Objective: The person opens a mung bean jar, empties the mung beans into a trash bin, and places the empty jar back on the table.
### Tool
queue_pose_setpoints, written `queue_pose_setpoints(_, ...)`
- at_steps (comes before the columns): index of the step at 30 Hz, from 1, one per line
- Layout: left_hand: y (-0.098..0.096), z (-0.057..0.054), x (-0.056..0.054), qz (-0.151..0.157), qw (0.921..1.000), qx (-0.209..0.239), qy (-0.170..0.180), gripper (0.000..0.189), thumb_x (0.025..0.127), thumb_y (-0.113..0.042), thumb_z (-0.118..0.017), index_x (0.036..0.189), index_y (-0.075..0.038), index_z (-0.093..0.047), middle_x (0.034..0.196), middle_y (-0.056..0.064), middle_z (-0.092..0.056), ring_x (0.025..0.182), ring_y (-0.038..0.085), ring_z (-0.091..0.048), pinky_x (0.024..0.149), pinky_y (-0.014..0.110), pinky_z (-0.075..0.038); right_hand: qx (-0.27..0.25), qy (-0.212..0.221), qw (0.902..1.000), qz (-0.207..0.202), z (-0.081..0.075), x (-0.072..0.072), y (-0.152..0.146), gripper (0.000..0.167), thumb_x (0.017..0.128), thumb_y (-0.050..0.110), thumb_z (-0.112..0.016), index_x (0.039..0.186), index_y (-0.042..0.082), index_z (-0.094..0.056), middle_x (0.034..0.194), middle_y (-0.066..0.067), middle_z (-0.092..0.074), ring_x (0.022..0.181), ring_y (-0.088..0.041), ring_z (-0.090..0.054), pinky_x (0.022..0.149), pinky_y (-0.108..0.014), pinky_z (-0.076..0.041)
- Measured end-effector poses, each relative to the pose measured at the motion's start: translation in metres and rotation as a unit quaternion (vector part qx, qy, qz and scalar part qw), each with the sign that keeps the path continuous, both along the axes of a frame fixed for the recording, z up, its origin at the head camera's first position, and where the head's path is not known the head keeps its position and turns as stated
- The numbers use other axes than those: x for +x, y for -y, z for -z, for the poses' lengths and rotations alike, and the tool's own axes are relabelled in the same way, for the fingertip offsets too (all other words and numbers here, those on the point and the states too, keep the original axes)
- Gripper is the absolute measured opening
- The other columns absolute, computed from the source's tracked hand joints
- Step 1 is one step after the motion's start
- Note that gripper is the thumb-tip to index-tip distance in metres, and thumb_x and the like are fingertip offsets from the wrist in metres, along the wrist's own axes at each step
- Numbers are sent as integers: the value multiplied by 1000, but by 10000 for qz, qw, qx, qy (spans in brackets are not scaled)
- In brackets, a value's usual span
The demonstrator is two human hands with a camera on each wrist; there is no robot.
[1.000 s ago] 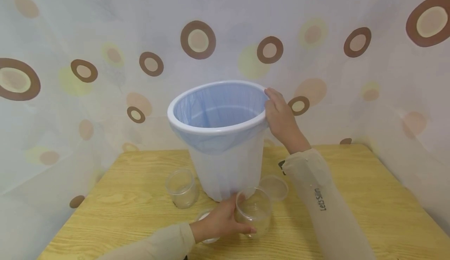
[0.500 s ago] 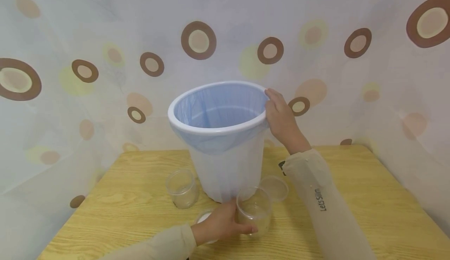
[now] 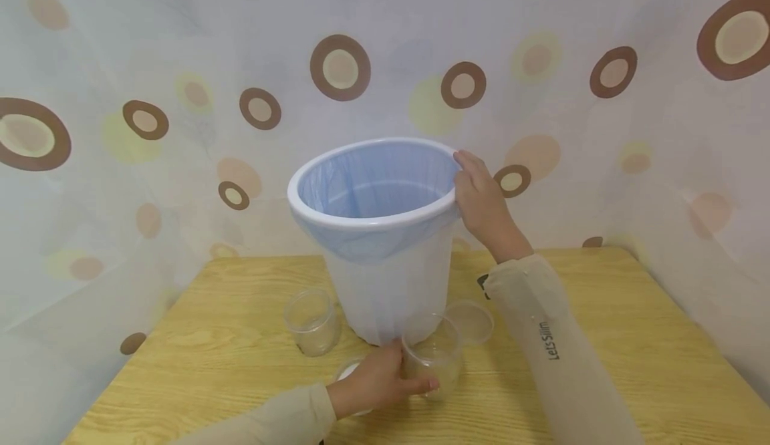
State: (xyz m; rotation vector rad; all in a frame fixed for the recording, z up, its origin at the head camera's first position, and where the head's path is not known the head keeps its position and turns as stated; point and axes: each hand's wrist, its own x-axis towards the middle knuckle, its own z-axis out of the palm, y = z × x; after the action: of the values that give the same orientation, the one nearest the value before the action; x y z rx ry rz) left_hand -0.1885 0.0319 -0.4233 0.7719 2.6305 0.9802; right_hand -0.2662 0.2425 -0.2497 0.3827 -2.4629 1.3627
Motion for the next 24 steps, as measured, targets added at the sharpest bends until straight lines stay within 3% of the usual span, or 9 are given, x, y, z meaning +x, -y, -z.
queue_pose_setpoints(9, 2, 0, 3, -169, 9995, -256, -38, 61, 83, -46, -72, 114, 3, -54, 95, 11, -64, 84, 16, -62, 73, 26, -50, 19, 63, 10000, -14, 2, -2, 1, 56, 101, 26, -17, 151, -1, -21, 159, -16, -13, 145, -36, -7, 114, -55, -10)
queue_pose_setpoints(15, 4, -2, 2, -121, 9998, 13, 146, 67, 79, -43, -77, 124, 0, -51, 105, 6, -64, 95, 13, -61, 82, 25, -48, 3, -20, 10000, -13, 2, -3, 2, 56, 101, 25, -18, 150, -3, -22, 158, -18, -14, 145, -36, -8, 115, -54, -9)
queue_pose_setpoints(24, 5, -12, 4, -41, 9993, -41, 378, 83, 74, -42, -81, 132, 5, -43, 113, 11, -61, 102, 17, -60, 87, 25, -47, -310, 72, 9995, 7, 4, -4, 1, 56, 102, 27, -19, 152, 2, -19, 160, -13, -10, 146, -32, -3, 115, -54, -5)
